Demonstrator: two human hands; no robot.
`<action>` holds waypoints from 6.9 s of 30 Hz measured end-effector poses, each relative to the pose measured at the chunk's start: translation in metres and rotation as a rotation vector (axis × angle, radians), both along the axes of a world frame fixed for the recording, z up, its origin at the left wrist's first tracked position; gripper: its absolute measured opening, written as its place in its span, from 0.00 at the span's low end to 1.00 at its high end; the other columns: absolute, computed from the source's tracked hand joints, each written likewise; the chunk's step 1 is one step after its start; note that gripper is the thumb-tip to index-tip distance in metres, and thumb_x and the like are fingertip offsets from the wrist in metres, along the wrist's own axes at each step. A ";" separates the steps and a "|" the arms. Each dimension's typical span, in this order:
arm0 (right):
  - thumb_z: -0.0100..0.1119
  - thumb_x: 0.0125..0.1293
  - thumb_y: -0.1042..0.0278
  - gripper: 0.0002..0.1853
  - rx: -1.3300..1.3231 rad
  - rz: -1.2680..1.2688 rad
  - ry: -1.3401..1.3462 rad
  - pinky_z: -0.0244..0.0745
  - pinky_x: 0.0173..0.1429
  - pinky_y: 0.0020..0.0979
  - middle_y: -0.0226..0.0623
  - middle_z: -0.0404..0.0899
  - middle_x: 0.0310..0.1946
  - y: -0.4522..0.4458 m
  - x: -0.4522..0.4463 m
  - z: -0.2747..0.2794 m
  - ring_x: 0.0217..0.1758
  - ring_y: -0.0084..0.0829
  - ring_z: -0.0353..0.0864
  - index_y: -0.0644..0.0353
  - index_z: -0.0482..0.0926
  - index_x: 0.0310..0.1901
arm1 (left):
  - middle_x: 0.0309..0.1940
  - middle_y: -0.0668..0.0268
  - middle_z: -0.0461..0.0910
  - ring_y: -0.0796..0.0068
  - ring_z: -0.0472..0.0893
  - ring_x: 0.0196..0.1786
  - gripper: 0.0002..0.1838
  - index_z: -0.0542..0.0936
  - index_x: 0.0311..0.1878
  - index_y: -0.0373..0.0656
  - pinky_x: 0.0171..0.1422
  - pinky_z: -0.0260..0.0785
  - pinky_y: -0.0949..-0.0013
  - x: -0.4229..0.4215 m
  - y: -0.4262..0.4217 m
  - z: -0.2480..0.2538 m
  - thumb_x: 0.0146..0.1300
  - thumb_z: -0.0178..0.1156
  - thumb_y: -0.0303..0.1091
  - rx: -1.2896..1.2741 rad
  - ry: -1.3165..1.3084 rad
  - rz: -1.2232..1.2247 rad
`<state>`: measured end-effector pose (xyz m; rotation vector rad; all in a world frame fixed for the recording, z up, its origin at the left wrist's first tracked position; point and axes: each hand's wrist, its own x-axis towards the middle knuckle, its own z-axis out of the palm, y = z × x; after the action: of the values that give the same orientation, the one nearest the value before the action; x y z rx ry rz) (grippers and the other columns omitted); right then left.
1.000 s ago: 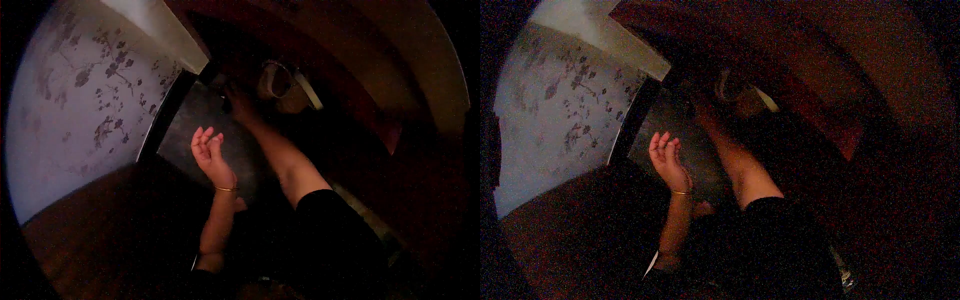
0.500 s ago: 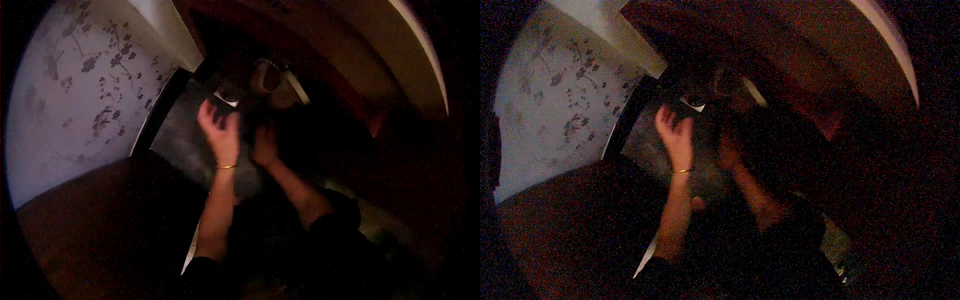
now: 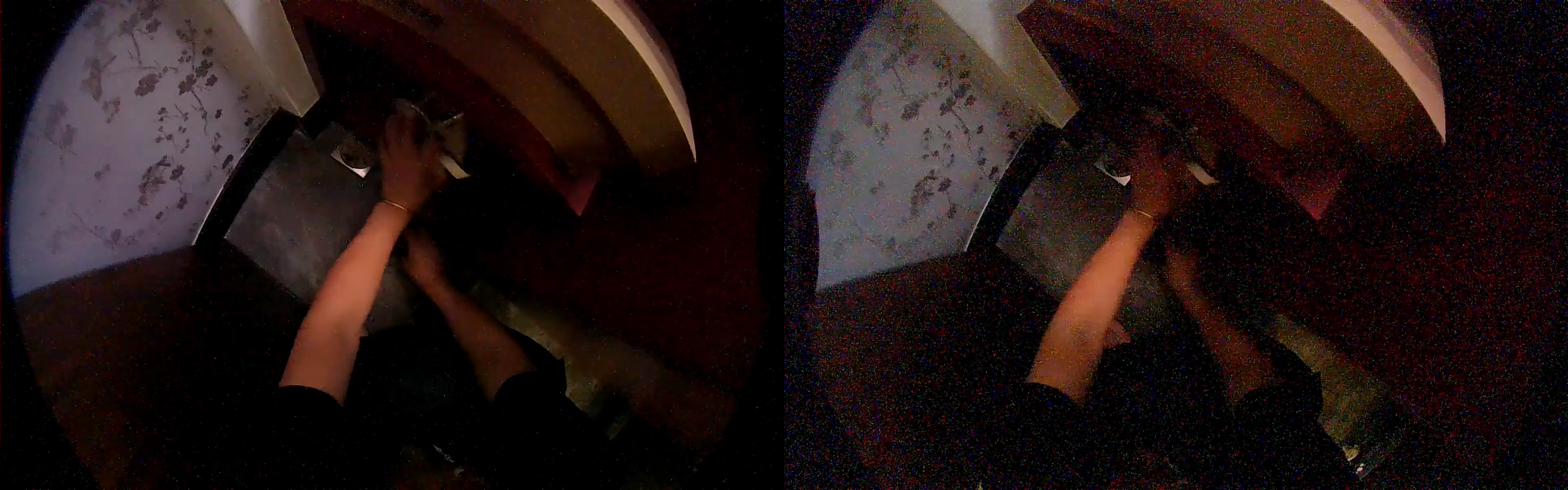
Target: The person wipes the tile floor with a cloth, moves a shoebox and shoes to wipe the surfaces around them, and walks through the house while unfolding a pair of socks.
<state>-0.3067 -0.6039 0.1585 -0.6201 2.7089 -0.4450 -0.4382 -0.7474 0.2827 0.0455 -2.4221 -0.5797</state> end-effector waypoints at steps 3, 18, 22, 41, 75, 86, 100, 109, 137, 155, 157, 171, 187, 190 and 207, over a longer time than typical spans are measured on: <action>0.67 0.51 0.72 0.36 0.071 -0.035 -0.075 0.69 0.64 0.49 0.60 0.67 0.62 -0.010 -0.004 0.018 0.60 0.58 0.70 0.62 0.66 0.64 | 0.62 0.47 0.65 0.38 0.59 0.69 0.35 0.73 0.59 0.49 0.67 0.57 0.36 -0.011 -0.032 -0.009 0.43 0.69 0.42 0.031 -0.053 -0.079; 0.65 0.56 0.62 0.31 0.057 0.151 -0.348 0.68 0.65 0.47 0.53 0.69 0.61 -0.067 -0.065 0.072 0.62 0.52 0.71 0.61 0.71 0.62 | 0.71 0.48 0.57 0.39 0.55 0.73 0.43 0.63 0.70 0.45 0.76 0.49 0.43 0.015 -0.053 0.028 0.49 0.71 0.35 0.278 0.046 0.133; 0.64 0.56 0.62 0.30 0.140 0.304 -0.261 0.69 0.64 0.47 0.51 0.70 0.61 -0.098 -0.112 0.081 0.62 0.51 0.72 0.60 0.72 0.61 | 0.75 0.48 0.46 0.42 0.52 0.75 0.46 0.59 0.72 0.45 0.77 0.49 0.47 0.078 -0.024 0.013 0.50 0.71 0.30 0.645 -0.048 0.202; 0.62 0.58 0.58 0.26 1.317 0.756 -0.025 0.72 0.60 0.47 0.41 0.75 0.59 -0.122 -0.166 0.168 0.60 0.45 0.75 0.56 0.77 0.58 | 0.71 0.51 0.56 0.54 0.69 0.66 0.40 0.58 0.72 0.42 0.70 0.64 0.56 0.080 -0.048 0.023 0.56 0.64 0.21 0.681 0.031 0.142; 0.69 0.49 0.58 0.41 -0.021 0.478 0.576 0.40 0.77 0.57 0.53 0.56 0.72 -0.108 -0.104 0.368 0.77 0.52 0.50 0.65 0.65 0.64 | 0.64 0.66 0.68 0.70 0.69 0.66 0.29 0.62 0.71 0.53 0.72 0.60 0.62 0.066 -0.058 0.122 0.69 0.53 0.49 2.069 0.021 -0.644; 0.61 0.60 0.59 0.18 -0.291 0.797 1.051 0.46 0.76 0.60 0.29 0.79 0.57 -0.012 -0.054 0.438 0.69 0.37 0.67 0.37 0.82 0.53 | 0.54 0.59 0.76 0.66 0.75 0.56 0.25 0.74 0.65 0.49 0.65 0.64 0.66 -0.004 -0.011 0.211 0.64 0.61 0.25 1.232 0.336 -0.626; 0.55 0.61 0.57 0.15 0.205 0.686 1.286 0.18 0.77 0.61 0.41 0.73 0.60 -0.001 -0.092 0.452 0.78 0.54 0.48 0.45 0.73 0.49 | 0.60 0.59 0.72 0.66 0.71 0.62 0.27 0.68 0.65 0.44 0.69 0.60 0.64 -0.048 -0.003 0.310 0.65 0.61 0.38 1.015 0.534 -0.799; 0.53 0.67 0.55 0.16 -0.234 0.468 1.376 0.35 0.81 0.45 0.24 0.77 0.60 -0.040 -0.114 0.405 0.76 0.39 0.56 0.34 0.82 0.53 | 0.60 0.53 0.68 0.56 0.67 0.65 0.27 0.62 0.65 0.40 0.72 0.55 0.60 -0.079 0.004 0.323 0.64 0.58 0.28 1.008 0.506 -0.858; 0.55 0.67 0.63 0.17 -0.109 0.690 0.632 0.59 0.75 0.42 0.26 0.75 0.60 -0.035 -0.075 0.486 0.66 0.28 0.72 0.47 0.75 0.57 | 0.57 0.56 0.76 0.63 0.74 0.60 0.25 0.72 0.61 0.40 0.66 0.64 0.63 0.019 -0.013 0.212 0.61 0.63 0.38 1.520 -0.234 -0.351; 0.50 0.68 0.76 0.15 -0.623 0.033 0.401 0.49 0.77 0.49 0.51 0.62 0.68 -0.047 -0.023 0.517 0.74 0.49 0.59 0.60 0.71 0.56 | 0.51 0.63 0.77 0.67 0.76 0.55 0.25 0.75 0.55 0.44 0.63 0.67 0.64 -0.002 -0.003 0.377 0.53 0.69 0.35 1.393 0.077 -0.453; 0.51 0.67 0.77 0.16 -0.760 -0.051 0.324 0.51 0.76 0.48 0.50 0.63 0.69 -0.037 -0.012 0.519 0.74 0.48 0.60 0.60 0.70 0.56 | 0.51 0.62 0.77 0.65 0.76 0.55 0.25 0.75 0.54 0.45 0.63 0.67 0.63 0.021 0.000 0.359 0.52 0.69 0.35 1.370 0.143 -0.333; 0.49 0.63 0.80 0.23 -0.769 -0.472 -0.447 0.55 0.74 0.36 0.44 0.67 0.66 -0.016 0.007 0.611 0.72 0.36 0.62 0.63 0.69 0.62 | 0.43 0.63 0.82 0.68 0.80 0.46 0.23 0.78 0.51 0.41 0.53 0.72 0.65 0.049 -0.009 0.363 0.52 0.68 0.38 1.463 -0.369 -0.010; 0.50 0.70 0.40 0.36 -1.599 -1.059 -0.736 0.56 0.73 0.50 0.47 0.50 0.75 0.011 0.098 0.731 0.77 0.45 0.53 0.46 0.56 0.74 | 0.59 0.66 0.74 0.70 0.74 0.59 0.22 0.71 0.63 0.48 0.63 0.68 0.59 0.220 -0.013 0.588 0.71 0.48 0.48 2.499 -0.412 -0.588; 0.40 0.66 0.26 0.41 -1.814 -1.033 -0.981 0.55 0.70 0.62 0.42 0.49 0.76 -0.026 0.126 0.763 0.75 0.45 0.55 0.36 0.50 0.76 | 0.55 0.64 0.74 0.70 0.73 0.58 0.21 0.70 0.60 0.42 0.67 0.65 0.62 0.240 -0.020 0.616 0.64 0.58 0.30 1.514 -0.457 -0.661; 0.64 0.62 0.58 0.31 -2.334 -0.922 -0.679 0.74 0.61 0.49 0.41 0.74 0.60 0.080 0.217 0.794 0.62 0.41 0.75 0.52 0.67 0.65 | 0.51 0.59 0.80 0.65 0.77 0.58 0.17 0.81 0.51 0.39 0.68 0.65 0.62 0.162 0.048 0.729 0.56 0.62 0.28 0.421 -0.223 -1.012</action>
<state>-0.0902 -0.5238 0.9520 0.5044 0.4667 -2.9806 -0.2763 -0.6998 1.0113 -1.0277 -2.3523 -1.5780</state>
